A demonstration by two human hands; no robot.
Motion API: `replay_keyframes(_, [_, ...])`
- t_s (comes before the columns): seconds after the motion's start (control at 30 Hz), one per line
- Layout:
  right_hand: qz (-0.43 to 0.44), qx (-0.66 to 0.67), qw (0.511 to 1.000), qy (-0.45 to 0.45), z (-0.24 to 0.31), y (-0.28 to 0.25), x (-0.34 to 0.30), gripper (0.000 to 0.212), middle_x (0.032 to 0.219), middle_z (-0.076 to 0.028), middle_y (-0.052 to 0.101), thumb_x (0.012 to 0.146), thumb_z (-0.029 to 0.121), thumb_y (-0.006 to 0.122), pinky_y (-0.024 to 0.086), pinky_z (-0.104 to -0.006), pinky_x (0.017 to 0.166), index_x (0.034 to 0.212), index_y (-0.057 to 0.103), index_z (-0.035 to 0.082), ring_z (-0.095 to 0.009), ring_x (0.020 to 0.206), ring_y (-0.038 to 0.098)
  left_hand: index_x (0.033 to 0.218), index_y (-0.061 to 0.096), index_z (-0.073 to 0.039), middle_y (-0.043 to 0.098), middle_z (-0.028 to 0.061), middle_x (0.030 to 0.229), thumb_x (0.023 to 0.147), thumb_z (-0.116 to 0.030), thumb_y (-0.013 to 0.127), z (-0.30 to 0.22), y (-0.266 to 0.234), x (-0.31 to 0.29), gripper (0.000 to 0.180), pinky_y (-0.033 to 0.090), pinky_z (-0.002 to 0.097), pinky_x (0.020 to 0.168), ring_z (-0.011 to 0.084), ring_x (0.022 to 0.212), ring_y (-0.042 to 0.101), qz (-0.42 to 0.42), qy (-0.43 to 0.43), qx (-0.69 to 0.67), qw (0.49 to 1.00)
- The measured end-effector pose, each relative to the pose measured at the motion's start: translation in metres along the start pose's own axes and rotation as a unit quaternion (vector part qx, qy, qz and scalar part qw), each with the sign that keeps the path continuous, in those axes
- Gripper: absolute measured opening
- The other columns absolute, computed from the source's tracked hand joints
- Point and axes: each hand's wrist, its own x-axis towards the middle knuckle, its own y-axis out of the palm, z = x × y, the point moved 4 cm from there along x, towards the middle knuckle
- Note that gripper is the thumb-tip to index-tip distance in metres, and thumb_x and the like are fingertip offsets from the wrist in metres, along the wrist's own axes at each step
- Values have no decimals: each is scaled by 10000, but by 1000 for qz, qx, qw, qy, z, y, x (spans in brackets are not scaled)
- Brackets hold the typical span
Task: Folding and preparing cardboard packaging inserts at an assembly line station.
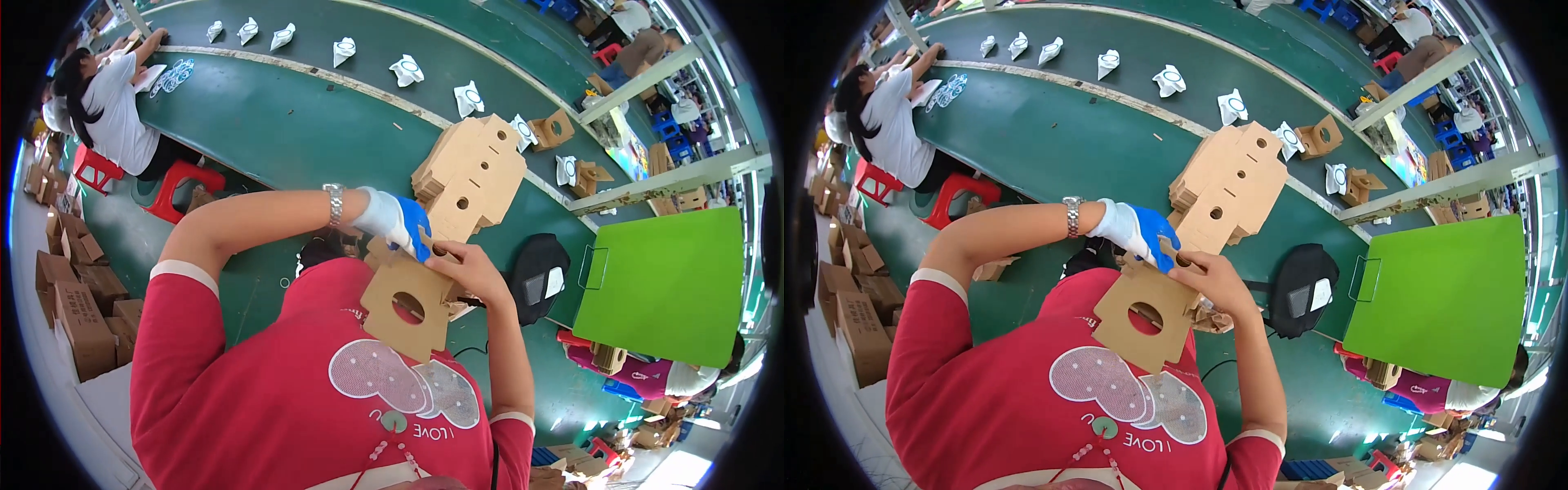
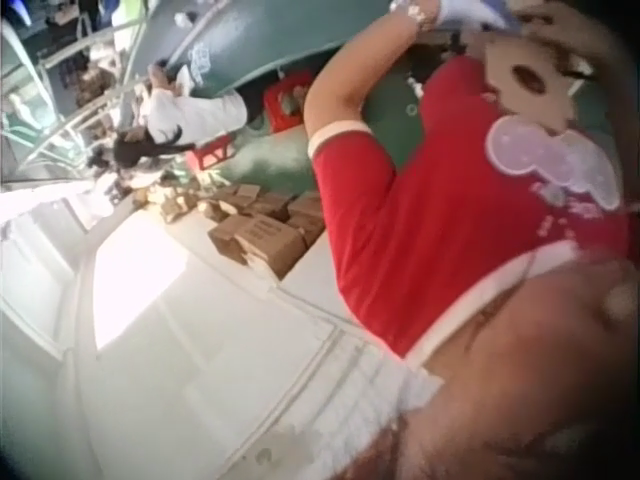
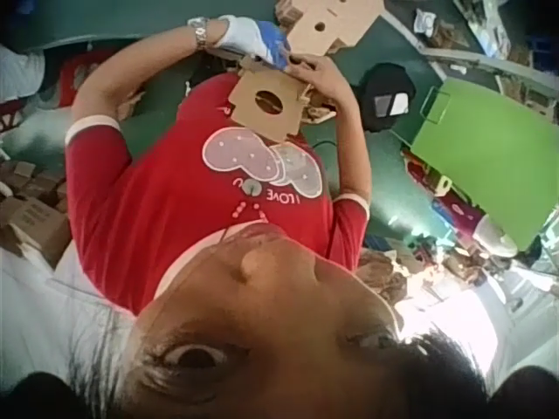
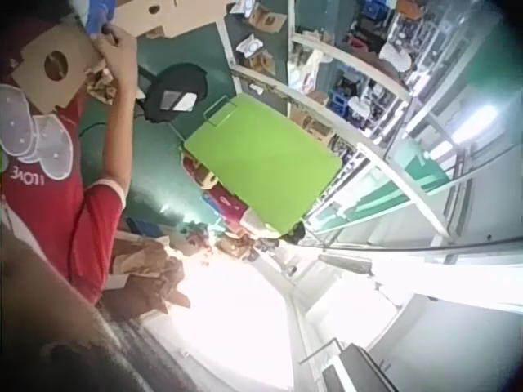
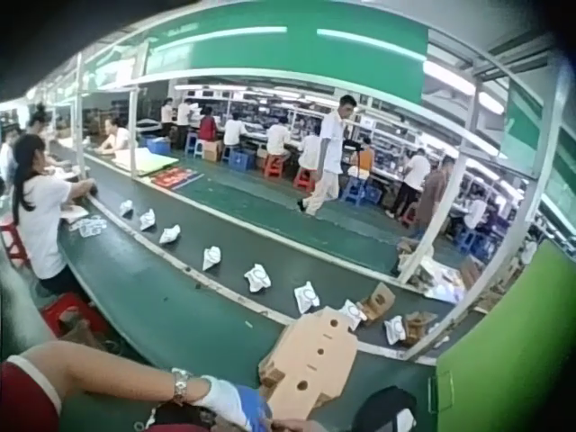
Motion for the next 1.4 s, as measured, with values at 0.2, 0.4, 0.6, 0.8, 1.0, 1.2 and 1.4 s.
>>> replay_keyframes(0.2, [65, -149, 986, -24, 4, -4, 10, 382, 764, -101, 668, 841, 306, 726, 484, -305, 684, 966, 681, -51, -128, 703, 578, 1254, 640, -106, 635, 173, 1239, 856, -574, 584, -27, -7, 8, 617, 493, 387, 953, 325, 1103, 624, -68, 3, 278, 958])
replay_keyframes(0.4, [-270, 89, 958, 37, -37, -47, 25, 359, 621, -99, 630, 869, 299, 702, 473, -344, 581, 859, 683, -60, -131, 613, 602, 1428, 456, -50, 514, 100, 1423, 1014, -164, 512, 42, -47, 3, 433, 413, 316, 1076, 191, 1301, 497, -271, 198, -253, 907])
replay_keyframes(0.6, [-443, -188, 876, -1, -59, -15, 40, 326, 991, -147, 564, 860, 296, 693, 469, -432, 844, 943, 703, -19, -355, 970, 530, 1516, 255, -6, 374, 170, 1511, 712, -337, 877, 41, 17, -3, 1069, 315, 411, 1145, 263, 1422, 346, -404, 208, 16, 891])
replay_keyframes(0.8, [-440, -217, 871, -3, -69, -11, 50, 279, 954, -152, 583, 847, 254, 702, 488, -428, 792, 885, 677, -22, -335, 923, 583, 1485, 237, 50, 346, 263, 1475, 609, -644, 821, -4, -8, 45, 1261, 240, 476, 1170, 411, 1373, 354, -504, 297, 170, 793])
replay_keyframes(1.0, [-429, -103, 898, 6, -82, -24, 47, 272, 863, -186, 580, 812, 202, 711, 479, -458, 692, 752, 584, -31, -383, 758, 600, 1457, 354, -62, 465, 173, 1390, 622, -583, 856, -36, -15, 52, 1105, 343, 446, 1122, 334, 1313, 447, -476, 263, 216, 811])
replay_keyframes(1.2, [-416, -174, 892, -2, -64, -23, 55, 216, 887, -176, 618, 783, 163, 723, 497, -461, 748, 861, 606, -1, -375, 825, 621, 1277, 495, -31, 595, 135, 1174, 589, -403, 930, 9, 2, 47, 895, 506, 376, 882, 281, 1051, 621, -506, 309, -109, 798])
replay_keyframes(1.4, [-328, -232, 915, 46, -58, -33, 67, 239, 911, -183, 619, 775, 160, 729, 510, -468, 749, 865, 577, -1, -379, 852, 633, 1285, 498, -32, 595, 142, 1146, 561, -427, 914, -2, -1, 48, 924, 498, 383, 885, 314, 1011, 612, -525, 278, 3, 805])
